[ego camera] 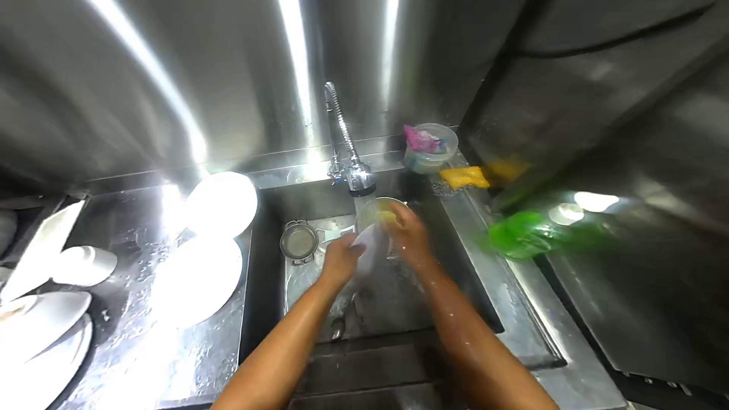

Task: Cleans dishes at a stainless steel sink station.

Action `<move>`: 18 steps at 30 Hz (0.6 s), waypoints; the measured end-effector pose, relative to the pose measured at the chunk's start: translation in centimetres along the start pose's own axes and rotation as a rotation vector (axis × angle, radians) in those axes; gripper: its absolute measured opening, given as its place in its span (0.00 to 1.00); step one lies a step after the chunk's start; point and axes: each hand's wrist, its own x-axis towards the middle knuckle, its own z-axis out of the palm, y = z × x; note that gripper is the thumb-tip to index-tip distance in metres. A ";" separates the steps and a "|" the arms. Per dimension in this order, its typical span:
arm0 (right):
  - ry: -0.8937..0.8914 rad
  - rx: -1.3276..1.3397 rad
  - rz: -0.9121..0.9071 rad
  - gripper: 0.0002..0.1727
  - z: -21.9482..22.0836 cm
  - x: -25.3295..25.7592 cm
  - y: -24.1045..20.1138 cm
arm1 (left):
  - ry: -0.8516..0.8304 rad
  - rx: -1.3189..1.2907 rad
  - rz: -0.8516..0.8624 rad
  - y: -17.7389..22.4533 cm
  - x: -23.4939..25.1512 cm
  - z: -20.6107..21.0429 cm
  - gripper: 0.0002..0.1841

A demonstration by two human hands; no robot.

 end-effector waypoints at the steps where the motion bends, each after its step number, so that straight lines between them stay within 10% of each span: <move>1: -0.016 0.066 -0.008 0.26 -0.2 0.1 -1.2 | -0.021 0.020 0.022 0.1 0.7 0.4 0.12; 10: -0.107 0.715 0.287 0.18 -1.0 1.7 -6.5 | 0.036 0.014 0.179 2.9 -2.2 -5.3 0.14; 18: -0.133 0.885 0.494 0.21 6.0 -1.9 -3.7 | 0.846 -0.319 0.051 -2.1 -16.8 -23.6 0.11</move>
